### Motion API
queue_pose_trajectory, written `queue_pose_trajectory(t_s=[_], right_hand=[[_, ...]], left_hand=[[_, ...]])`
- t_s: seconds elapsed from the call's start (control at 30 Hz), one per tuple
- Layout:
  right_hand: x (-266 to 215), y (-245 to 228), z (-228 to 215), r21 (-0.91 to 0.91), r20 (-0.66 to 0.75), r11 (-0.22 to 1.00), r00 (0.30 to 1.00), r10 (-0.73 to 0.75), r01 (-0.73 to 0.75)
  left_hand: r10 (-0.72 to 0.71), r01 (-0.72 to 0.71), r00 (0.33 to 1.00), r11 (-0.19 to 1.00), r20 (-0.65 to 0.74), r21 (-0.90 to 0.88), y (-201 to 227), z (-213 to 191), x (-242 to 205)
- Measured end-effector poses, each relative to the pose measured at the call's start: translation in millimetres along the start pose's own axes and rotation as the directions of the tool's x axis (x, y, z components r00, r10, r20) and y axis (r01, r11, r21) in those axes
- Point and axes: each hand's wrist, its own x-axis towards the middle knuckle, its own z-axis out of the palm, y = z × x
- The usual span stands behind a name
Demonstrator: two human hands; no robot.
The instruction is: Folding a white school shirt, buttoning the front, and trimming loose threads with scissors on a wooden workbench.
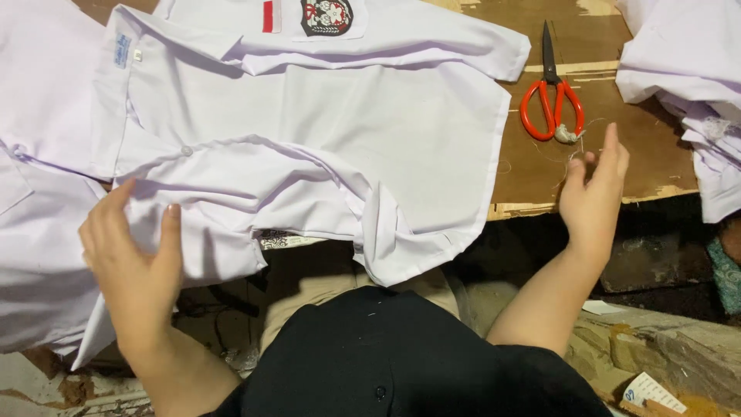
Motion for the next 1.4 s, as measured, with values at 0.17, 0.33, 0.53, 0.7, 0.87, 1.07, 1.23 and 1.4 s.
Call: queue_pose_trajectory(t_s=[0.17,0.33,0.53,0.7,0.87,1.07,1.23,1.4], right_hand=[[-45.3,-40.4,7.3,0.026,0.555,0.862,0.71,-0.433,0.506],[-84.3,-51.2,47.4,0.084,0.693,0.755,0.506,-0.513,0.651],[-69.9,-6.1,63.3,0.637,0.385,0.769,0.846,-0.37,0.046],[-45.2,2.1,58.2,0.579,0.098,0.803,0.99,0.102,-0.14],[-38.3,5.9,36.1,0.315,0.23,0.928,0.964,0.131,-0.201],[-44.9,-2.3,3.5,-0.004,0.443,0.971,0.87,0.214,-0.237],[-48.7,-20.5,8.1,0.091,0.414,0.984,0.905,0.101,-0.151],[-37.7,-21.3,28.0,0.288,0.349,0.942,0.897,-0.271,0.172]], left_hand=[[-0.313,0.31,0.949,0.948,0.026,0.076,-43.6,3.4,-11.7],[-0.31,0.312,0.95,0.946,-0.038,0.093,-72.9,23.3,-11.4],[-0.359,0.37,0.926,0.925,-0.12,0.083,-98.0,37.2,-8.8],[-0.308,0.304,0.924,0.951,-0.226,-0.053,-92.1,29.0,-14.4],[-0.473,0.469,0.879,0.88,-0.051,-0.082,-71.9,9.1,-20.8],[-0.624,0.606,0.704,0.777,0.34,0.172,-43.0,-22.0,-12.7],[-0.545,0.524,0.78,0.838,0.308,0.155,-35.5,-19.9,0.0],[0.096,-0.109,0.978,0.992,0.184,0.065,-63.4,-4.8,37.6]])
